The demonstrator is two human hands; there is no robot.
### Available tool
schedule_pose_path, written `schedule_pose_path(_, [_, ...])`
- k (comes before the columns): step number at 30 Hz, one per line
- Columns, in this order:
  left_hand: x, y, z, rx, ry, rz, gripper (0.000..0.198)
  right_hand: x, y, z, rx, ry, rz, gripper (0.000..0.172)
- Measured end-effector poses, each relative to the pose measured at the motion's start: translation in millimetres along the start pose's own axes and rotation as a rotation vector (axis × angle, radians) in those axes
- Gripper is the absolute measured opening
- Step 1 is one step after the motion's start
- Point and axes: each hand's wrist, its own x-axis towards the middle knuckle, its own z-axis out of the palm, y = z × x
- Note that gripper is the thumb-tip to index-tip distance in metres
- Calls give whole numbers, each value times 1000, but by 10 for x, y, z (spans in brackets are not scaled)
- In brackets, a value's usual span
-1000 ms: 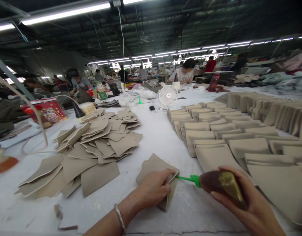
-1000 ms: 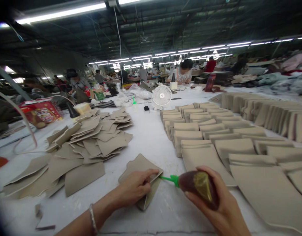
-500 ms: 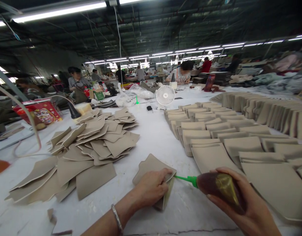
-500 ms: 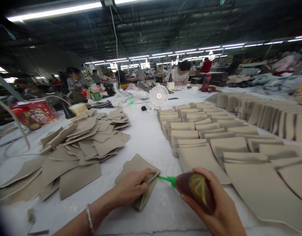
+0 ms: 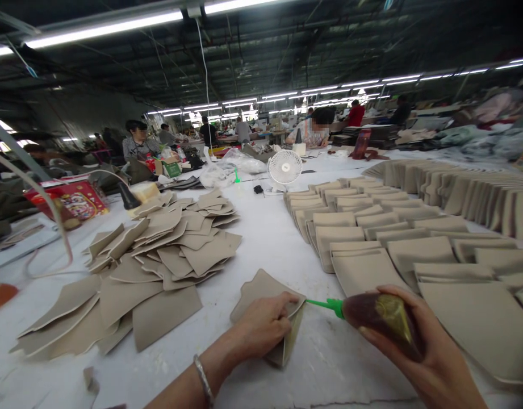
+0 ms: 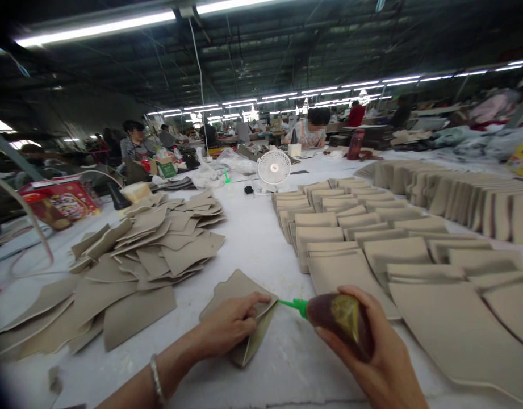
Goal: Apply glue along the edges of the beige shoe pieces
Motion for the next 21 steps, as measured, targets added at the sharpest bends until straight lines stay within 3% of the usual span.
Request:
schedule_pose_path(5, [-6, -13, 8, -34, -4, -3, 62, -3, 33, -15, 22, -58, 31, 48])
schedule_pose_path(10, [-9, -25, 20, -43, 9, 2, 61, -8, -39, -9, 20, 1, 54, 50])
schedule_pose_path(21, [-10, -15, 10, -87, -1, -17, 61, -55, -21, 22, 40, -31, 109, 50])
